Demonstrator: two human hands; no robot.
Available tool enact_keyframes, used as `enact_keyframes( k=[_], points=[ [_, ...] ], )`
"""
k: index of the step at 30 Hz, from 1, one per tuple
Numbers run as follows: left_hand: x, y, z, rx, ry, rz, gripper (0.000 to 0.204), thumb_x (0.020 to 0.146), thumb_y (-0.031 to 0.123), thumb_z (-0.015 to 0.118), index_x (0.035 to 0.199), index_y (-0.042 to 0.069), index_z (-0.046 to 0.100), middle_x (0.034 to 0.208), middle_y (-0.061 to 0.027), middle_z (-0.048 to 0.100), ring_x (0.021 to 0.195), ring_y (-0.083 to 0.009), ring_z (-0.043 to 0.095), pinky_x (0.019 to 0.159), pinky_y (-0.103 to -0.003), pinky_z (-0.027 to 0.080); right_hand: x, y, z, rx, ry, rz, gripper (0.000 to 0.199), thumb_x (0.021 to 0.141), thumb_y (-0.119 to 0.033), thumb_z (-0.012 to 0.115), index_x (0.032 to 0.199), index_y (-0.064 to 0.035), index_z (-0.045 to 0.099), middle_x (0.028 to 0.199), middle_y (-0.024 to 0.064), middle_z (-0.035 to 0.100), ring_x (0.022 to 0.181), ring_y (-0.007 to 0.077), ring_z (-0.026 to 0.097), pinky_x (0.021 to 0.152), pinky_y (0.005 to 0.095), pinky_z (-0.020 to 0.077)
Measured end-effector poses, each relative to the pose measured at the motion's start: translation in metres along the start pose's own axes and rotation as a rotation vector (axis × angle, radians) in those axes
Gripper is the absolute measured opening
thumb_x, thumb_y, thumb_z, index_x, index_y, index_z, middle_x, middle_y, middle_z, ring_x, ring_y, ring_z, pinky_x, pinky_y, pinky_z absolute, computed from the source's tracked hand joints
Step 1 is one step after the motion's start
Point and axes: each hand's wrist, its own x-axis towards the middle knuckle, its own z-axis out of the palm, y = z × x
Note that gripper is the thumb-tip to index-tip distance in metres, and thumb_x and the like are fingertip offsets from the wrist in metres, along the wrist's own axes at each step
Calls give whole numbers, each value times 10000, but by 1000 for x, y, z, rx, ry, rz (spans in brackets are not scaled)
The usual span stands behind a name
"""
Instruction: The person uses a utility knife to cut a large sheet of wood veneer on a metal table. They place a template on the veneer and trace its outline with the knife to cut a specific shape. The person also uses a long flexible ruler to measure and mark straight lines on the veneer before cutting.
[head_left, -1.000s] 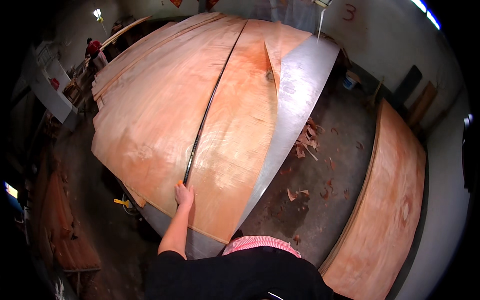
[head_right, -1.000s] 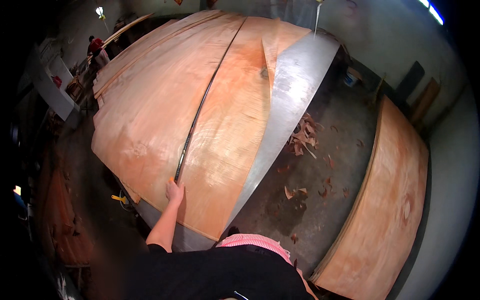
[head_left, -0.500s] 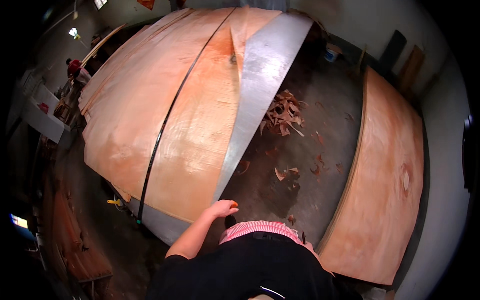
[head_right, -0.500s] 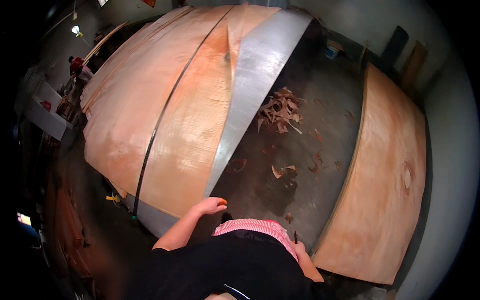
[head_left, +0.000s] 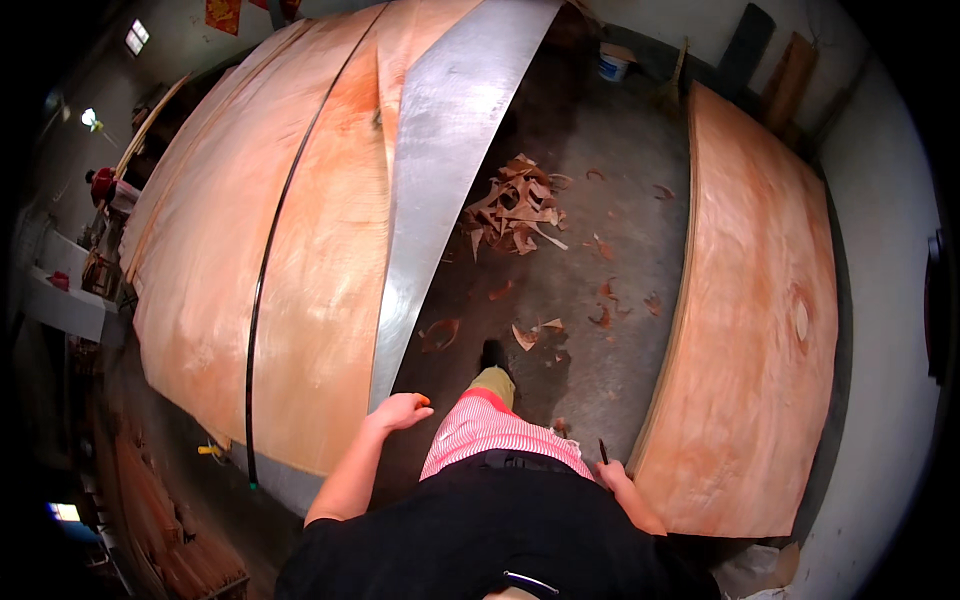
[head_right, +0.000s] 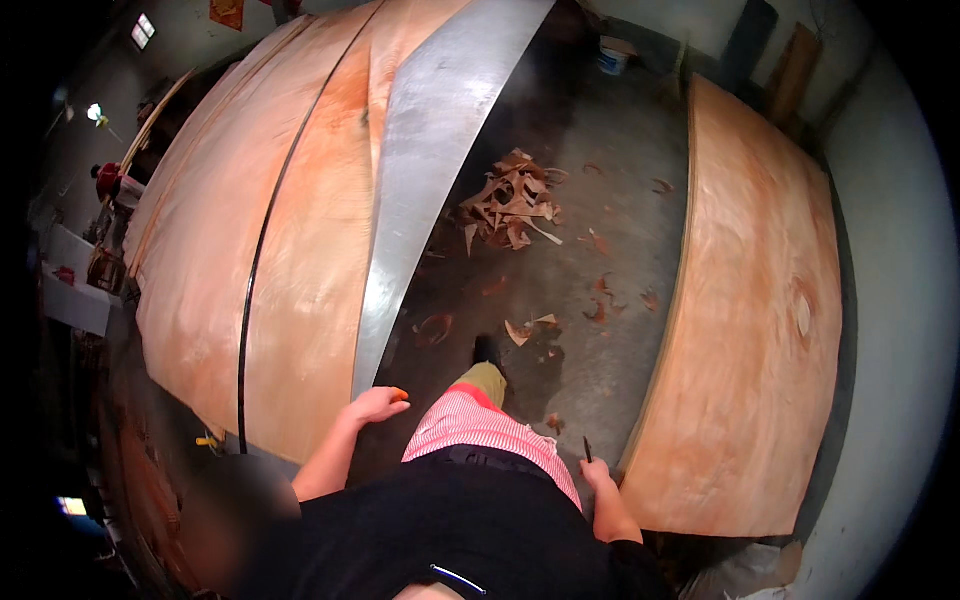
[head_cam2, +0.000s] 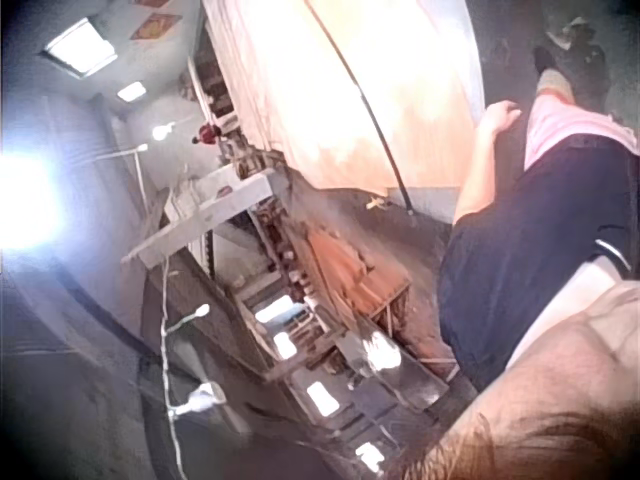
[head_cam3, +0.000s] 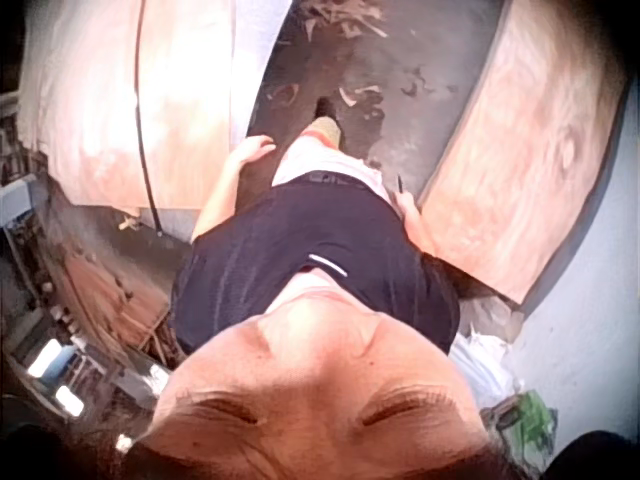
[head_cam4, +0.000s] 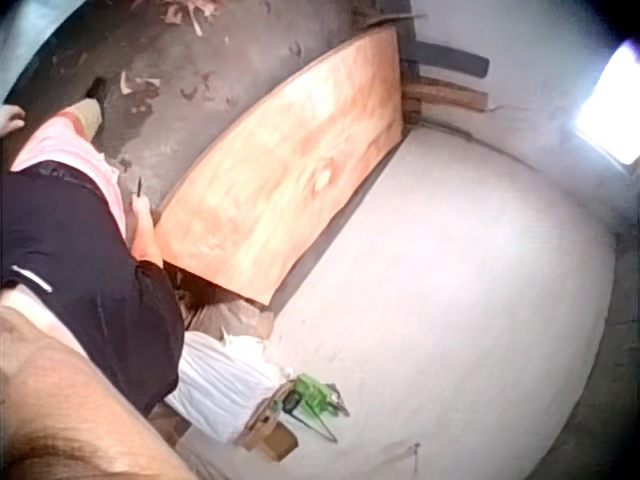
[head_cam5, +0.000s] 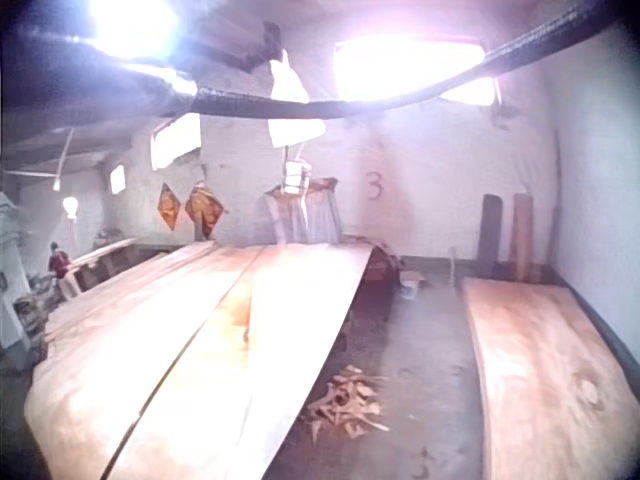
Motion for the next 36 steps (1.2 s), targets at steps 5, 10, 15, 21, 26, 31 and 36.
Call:
enact_keyframes(
  k=[5, 10, 15, 21, 26, 31, 36],
  points=[
    [103, -26, -96, -421, 287, 52, 338, 780, 287, 516, 991, 24, 543, 902, -118, 591, 833, -188, 559, 733, -291, 429, 54, -100, -20, 252, -43, -102, 265, 727, -233, 564, 829, 11, 577, 662, 86, 579, 602, 159, 542, 546, 284, 427],
    [239, -42, -227, -710, 811, 73, 447, 785, 296, 515, 1087, -27, 447, 983, -164, 540, 892, -207, 532, 769, -288, 413, 74, -191, -55, 116, -21, -52, 270, 722, -274, 555, 818, -24, 590, 674, 93, 597, 550, 165, 545, 492, 282, 422],
    [337, -69, -343, -437, 1094, -171, 514, 749, 308, 541, 1102, -42, 406, 1039, -223, 480, 939, -299, 495, 788, -339, 404, 126, -275, -88, 52, 91, -100, 221, 720, -190, 544, 817, 4, 585, 689, 89, 597, 612, 161, 561, 569, 272, 436],
    [376, -37, -411, -338, 1280, -318, 439, 713, 301, 572, 944, -62, 483, 879, -238, 527, 828, -357, 515, 713, -389, 414, 179, -396, -136, 248, 127, -238, 174, 731, -158, 539, 803, -8, 588, 649, 55, 574, 581, 133, 538, 533, 258, 416],
    [389, -27, -393, -167, 857, -218, 550, 695, 350, 570, 1045, -56, 445, 1000, -227, 481, 961, -354, 430, 827, -416, 331, 220, -569, -170, 58, 16, -379, 156, 730, -149, 542, 801, -15, 580, 608, 28, 555, 542, 102, 500, 502, 240, 388],
    [394, 4, -377, -19, 917, -143, 615, 688, 327, 586, 1171, 23, 359, 1275, -189, 252, 1178, -306, 243, 946, -451, 191, 277, -769, -156, -112, -66, -679, 173, 737, -122, 500, 867, -28, 563, 616, 7, 523, 525, 84, 472, 478, 230, 386],
    [390, 17, -383, -81, 960, -206, 563, 689, 289, 598, 1139, 25, 387, 1229, -181, 332, 1139, -291, 323, 911, -450, 263, 298, -978, -83, -263, -227, -1023, 326, 729, -176, 548, 1020, -29, 529, 684, 41, 566, 598, 116, 508, 591, 251, 414]
  ],
)
